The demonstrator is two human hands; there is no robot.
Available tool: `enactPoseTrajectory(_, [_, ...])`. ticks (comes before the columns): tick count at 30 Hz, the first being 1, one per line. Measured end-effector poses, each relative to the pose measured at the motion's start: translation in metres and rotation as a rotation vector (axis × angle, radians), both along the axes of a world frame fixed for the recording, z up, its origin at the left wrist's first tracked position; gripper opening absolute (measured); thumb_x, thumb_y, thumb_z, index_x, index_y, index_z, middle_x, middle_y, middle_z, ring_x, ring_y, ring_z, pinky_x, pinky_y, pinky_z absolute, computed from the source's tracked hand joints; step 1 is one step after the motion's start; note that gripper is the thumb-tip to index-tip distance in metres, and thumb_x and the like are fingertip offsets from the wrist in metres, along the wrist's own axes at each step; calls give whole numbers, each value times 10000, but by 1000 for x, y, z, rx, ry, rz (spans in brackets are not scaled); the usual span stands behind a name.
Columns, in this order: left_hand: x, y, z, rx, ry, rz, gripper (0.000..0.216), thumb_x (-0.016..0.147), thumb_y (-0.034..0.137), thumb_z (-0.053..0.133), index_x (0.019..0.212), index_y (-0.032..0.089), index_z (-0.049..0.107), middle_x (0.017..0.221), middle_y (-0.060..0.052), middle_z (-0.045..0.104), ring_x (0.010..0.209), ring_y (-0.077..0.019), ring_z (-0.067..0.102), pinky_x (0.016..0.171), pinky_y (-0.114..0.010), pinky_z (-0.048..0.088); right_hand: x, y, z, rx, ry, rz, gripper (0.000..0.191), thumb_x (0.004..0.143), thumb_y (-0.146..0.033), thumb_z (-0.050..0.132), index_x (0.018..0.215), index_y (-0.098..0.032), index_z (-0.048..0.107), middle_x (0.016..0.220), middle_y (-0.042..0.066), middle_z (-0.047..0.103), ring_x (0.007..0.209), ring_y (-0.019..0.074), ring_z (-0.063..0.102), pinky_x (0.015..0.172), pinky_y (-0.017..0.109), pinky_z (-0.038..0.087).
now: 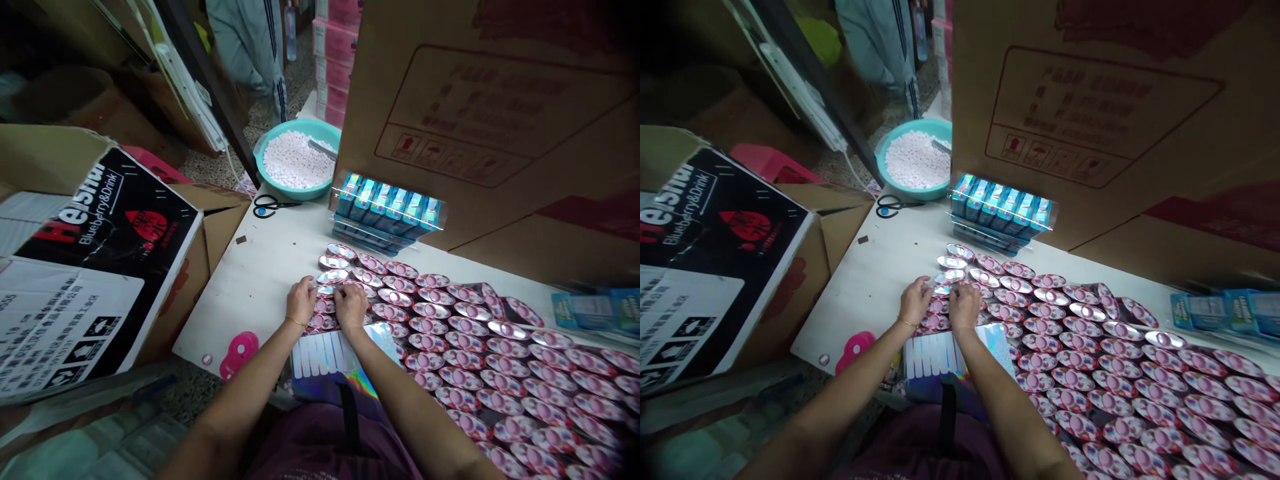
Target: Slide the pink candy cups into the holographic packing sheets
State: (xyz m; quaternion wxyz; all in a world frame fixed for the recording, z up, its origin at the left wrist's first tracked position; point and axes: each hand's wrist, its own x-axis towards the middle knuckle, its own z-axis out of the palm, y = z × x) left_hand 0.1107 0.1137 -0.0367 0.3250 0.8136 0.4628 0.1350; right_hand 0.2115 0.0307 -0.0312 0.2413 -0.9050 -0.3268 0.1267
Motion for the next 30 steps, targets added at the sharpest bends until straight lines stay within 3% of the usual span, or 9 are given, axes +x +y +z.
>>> enactPoseTrajectory(4, [2, -3, 2, 28, 12, -6, 277, 753, 183, 507, 1029, 179, 528, 798, -25, 603, 779, -150, 554, 776, -270, 428, 2, 2, 6, -99, -31, 22, 127, 758, -237, 509, 755, -172, 618, 821, 54, 618, 827, 188, 496, 741, 279, 300])
enactPoseTrajectory(7, [1, -3, 3, 18, -3, 67, 271, 720, 145, 521, 990, 156, 541, 891, -56, 575, 801, -149, 551, 772, -262, 434, 9, 3, 13, -168, -5, 22, 122, 751, -245, 510, 791, -176, 602, 807, 47, 622, 819, 190, 521, 714, 276, 312])
enactPoseTrajectory(12, [-1, 6, -2, -98, 28, 140, 190, 726, 251, 553, 888, 153, 575, 760, -33, 566, 737, -153, 550, 730, -273, 435, 21, 14, 19, -285, 41, 118, 196, 739, -346, 566, 870, -203, 589, 796, 39, 641, 778, 186, 566, 672, 274, 331])
enactPoseTrajectory(16, [-1, 15, -3, -156, 74, 131, 136, 722, 279, 569, 774, 154, 580, 745, -34, 560, 719, -152, 542, 692, -270, 430, 32, 20, 22, -365, 88, 167, 153, 709, -325, 599, 802, -203, 606, 755, 47, 645, 742, 190, 577, 613, 260, 337])
enactPoseTrajectory(20, [-2, -3, 9, 45, 0, 51, 250, 740, 264, 560, 970, 168, 547, 960, -68, 529, 891, -170, 508, 795, -293, 401, 59, -21, 26, -168, 100, 136, 154, 787, -288, 485, 802, -208, 615, 733, 20, 635, 695, 154, 567, 598, 238, 358])
enactPoseTrajectory(22, [0, -27, 17, 76, 2, -151, 236, 753, 352, 550, 934, 201, 569, 959, -54, 528, 933, -186, 480, 833, -318, 372, 73, -58, 29, -35, 74, 228, 199, 819, -302, 447, 851, -213, 622, 775, 18, 633, 730, 152, 564, 644, 247, 387])
enactPoseTrajectory(24, [4, -54, 23, 62, 44, -366, 241, 734, 419, 564, 871, 221, 587, 935, -39, 528, 935, -198, 463, 831, -336, 354, 79, -93, 31, 44, 23, 431, 220, 839, -293, 436, 932, -226, 624, 876, 34, 624, 831, 164, 552, 728, 273, 402])
enactPoseTrajectory(26, [10, -78, 25, 49, 101, -465, 252, 696, 416, 612, 857, 224, 582, 944, -35, 519, 936, -207, 448, 801, -339, 352, 77, -117, 30, 27, -71, 617, 247, 846, -277, 444, 1037, -248, 599, 965, 56, 600, 898, 182, 526, 778, 305, 397])
enactPoseTrajectory(30, [21, -98, 19, 31, 172, -424, 150, 694, 304, 641, 777, 207, 562, 919, -23, 511, 926, -199, 434, 766, -320, 348, 63, -138, 12, -101, -292, 756, 331, 849, -236, 447, 1172, -241, 519, 1071, 90, 566, 945, 218, 487, 778, 345, 395])
